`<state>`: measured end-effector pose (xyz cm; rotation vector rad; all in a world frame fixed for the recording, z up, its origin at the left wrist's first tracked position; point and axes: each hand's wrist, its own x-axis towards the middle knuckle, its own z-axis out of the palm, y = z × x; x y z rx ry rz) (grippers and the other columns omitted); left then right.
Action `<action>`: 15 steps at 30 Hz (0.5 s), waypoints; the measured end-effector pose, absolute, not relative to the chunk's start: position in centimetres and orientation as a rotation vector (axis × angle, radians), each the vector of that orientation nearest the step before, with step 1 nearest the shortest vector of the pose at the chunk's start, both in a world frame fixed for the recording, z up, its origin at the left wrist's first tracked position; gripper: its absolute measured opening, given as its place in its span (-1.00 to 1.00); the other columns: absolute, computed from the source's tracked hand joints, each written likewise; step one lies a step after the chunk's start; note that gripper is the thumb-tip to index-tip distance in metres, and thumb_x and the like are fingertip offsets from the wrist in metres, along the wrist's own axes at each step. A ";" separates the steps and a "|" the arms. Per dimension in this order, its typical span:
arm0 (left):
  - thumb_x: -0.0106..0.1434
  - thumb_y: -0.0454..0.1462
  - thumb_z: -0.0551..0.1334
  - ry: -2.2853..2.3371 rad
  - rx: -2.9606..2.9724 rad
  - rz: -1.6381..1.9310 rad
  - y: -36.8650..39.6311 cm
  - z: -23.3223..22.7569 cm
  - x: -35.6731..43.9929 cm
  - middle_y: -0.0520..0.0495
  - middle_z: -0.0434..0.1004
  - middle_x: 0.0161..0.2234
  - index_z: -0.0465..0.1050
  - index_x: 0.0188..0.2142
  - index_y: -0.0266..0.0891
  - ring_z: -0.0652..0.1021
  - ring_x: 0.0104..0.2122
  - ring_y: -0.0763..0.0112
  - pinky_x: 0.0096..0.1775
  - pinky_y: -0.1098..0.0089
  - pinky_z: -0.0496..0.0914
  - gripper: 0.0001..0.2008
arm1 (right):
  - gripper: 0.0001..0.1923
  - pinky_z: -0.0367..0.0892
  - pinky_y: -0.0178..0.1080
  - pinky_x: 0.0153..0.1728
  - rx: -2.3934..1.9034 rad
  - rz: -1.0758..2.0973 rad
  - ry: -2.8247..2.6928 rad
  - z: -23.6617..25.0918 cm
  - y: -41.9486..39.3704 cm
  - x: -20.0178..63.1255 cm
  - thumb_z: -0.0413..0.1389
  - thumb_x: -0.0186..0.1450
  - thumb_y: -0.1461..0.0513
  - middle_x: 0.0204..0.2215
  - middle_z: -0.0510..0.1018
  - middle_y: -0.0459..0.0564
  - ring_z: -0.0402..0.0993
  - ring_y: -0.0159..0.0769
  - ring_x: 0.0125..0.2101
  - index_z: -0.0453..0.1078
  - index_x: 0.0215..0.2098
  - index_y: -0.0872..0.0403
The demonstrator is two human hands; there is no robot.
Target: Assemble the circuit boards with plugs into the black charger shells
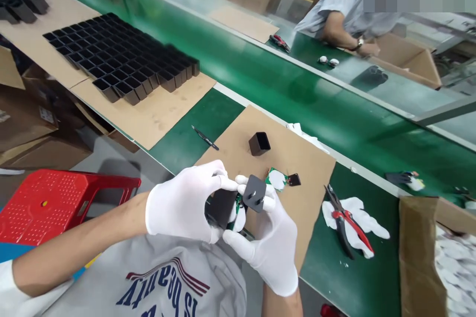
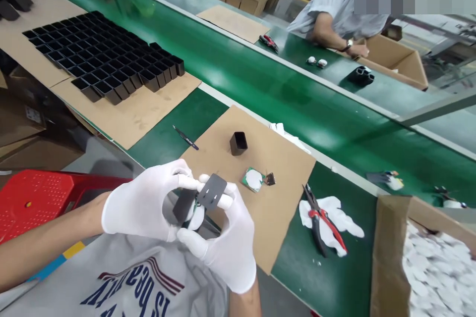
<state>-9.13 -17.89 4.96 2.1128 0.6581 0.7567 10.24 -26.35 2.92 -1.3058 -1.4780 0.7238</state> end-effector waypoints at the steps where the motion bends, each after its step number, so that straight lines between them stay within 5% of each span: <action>1: -0.05 -0.32 0.43 0.655 2.140 0.742 -18.6 5.3 -9.4 -0.03 0.46 -0.23 0.50 -0.09 -0.20 0.60 -0.31 0.30 -0.28 0.30 0.55 -0.54 | -0.41 0.57 0.11 0.11 -1.257 0.754 -1.426 2.4 -27.2 9.9 0.53 0.10 0.07 0.11 0.63 0.11 0.59 0.10 0.14 0.58 0.08 -0.09; 10: -0.03 -0.26 0.45 0.739 2.365 0.569 -22.0 8.3 -9.3 0.01 0.42 -0.25 0.52 -0.14 -0.17 0.54 -0.38 0.38 -0.33 0.34 0.49 -0.59 | -0.37 0.61 0.03 0.06 -1.018 0.805 -1.234 0.0 -31.0 9.1 0.46 0.19 -0.10 0.04 0.62 0.12 0.61 0.07 0.10 0.53 0.15 -0.12; 15: -0.02 -0.32 0.47 0.701 2.369 0.706 -22.6 8.1 -8.9 -0.05 0.48 -0.14 0.48 0.04 -0.15 0.61 -0.25 0.30 -0.21 0.29 0.55 -0.42 | -0.35 0.67 0.05 -0.03 -1.036 0.667 -1.218 1.4 -33.2 12.2 0.34 0.30 -0.15 0.07 0.62 0.17 0.67 0.07 0.04 0.39 0.26 -0.13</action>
